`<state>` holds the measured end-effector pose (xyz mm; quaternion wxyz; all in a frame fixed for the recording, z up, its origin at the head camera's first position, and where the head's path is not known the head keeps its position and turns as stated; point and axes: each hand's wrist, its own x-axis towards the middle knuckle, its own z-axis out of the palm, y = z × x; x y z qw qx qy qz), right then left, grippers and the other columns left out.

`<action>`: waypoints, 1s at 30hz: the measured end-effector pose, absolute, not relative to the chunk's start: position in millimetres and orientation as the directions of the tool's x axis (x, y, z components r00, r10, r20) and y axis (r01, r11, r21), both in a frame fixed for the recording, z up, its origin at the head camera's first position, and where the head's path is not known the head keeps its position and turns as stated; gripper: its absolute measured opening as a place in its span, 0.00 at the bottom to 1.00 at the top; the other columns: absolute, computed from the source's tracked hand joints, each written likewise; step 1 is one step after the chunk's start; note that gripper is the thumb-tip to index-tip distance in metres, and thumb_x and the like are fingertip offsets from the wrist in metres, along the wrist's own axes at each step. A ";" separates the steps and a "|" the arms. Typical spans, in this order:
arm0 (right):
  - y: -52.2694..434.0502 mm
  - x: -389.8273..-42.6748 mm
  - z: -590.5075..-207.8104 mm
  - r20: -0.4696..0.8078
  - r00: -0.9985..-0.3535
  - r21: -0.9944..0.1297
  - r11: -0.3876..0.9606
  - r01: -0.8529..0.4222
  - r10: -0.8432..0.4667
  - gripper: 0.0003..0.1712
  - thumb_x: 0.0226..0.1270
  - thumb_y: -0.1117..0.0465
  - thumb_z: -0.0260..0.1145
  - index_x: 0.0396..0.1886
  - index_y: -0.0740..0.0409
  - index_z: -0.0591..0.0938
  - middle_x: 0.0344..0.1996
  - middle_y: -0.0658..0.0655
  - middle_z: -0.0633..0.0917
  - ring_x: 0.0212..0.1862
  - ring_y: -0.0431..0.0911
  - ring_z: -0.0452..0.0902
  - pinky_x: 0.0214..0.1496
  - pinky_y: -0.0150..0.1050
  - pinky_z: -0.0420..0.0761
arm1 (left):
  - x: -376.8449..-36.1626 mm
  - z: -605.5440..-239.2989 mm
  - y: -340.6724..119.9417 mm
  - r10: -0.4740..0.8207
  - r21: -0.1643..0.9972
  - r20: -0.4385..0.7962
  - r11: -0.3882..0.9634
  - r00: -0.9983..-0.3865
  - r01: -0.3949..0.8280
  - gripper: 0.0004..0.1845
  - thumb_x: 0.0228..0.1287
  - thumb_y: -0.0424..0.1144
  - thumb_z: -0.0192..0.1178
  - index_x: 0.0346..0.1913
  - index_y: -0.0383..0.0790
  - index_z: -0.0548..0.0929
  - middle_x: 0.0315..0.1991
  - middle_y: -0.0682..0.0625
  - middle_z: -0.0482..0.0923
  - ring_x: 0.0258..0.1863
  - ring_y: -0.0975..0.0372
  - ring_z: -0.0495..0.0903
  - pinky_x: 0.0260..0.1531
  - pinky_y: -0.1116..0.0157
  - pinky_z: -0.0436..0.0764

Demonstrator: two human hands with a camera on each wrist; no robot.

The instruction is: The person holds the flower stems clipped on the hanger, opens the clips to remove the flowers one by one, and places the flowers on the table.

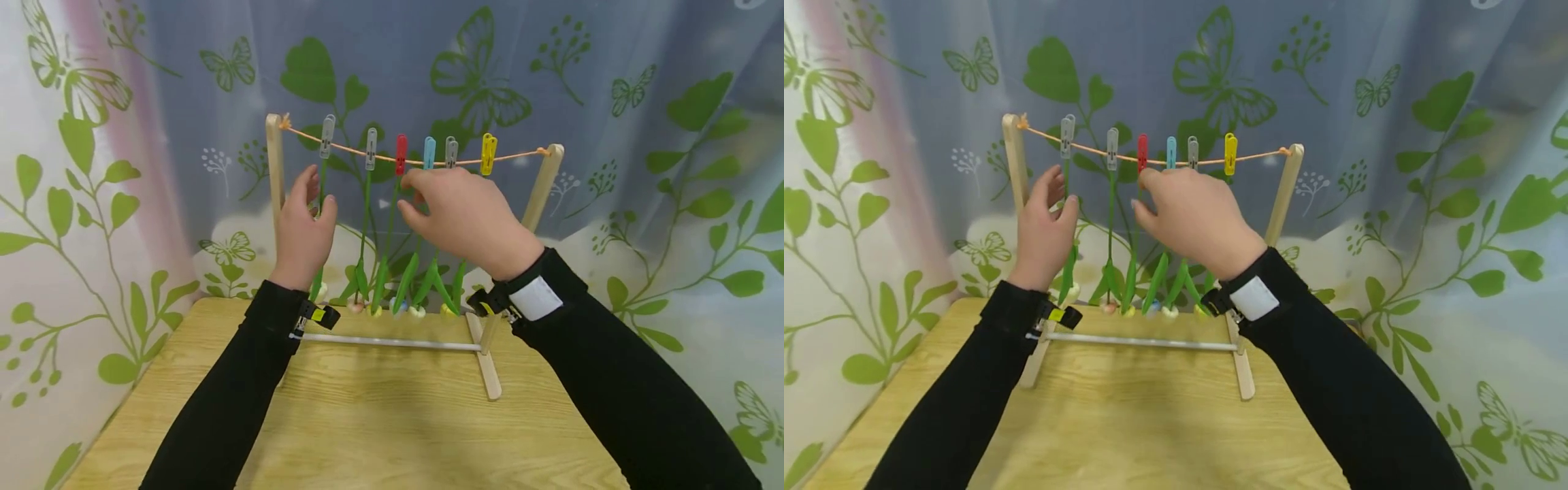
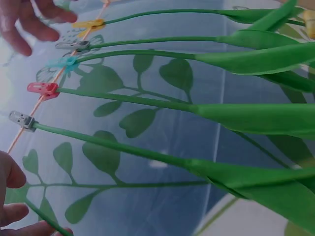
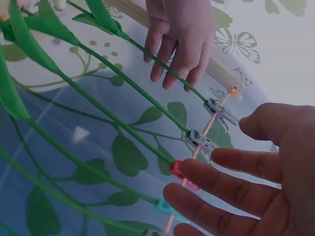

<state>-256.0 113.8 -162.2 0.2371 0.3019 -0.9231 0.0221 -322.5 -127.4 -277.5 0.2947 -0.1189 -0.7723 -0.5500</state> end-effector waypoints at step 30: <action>55.1 -308.4 -69.3 0.335 -0.793 0.191 0.861 -0.472 -0.509 0.13 0.89 0.51 0.53 0.48 0.54 0.80 0.31 0.52 0.78 0.30 0.46 0.73 0.31 0.39 0.69 | -329.7 -244.3 -116.7 -0.211 0.814 0.578 0.207 -0.788 0.542 0.18 0.89 0.36 0.54 0.72 0.37 0.80 0.63 0.40 0.87 0.61 0.52 0.90 0.69 0.58 0.89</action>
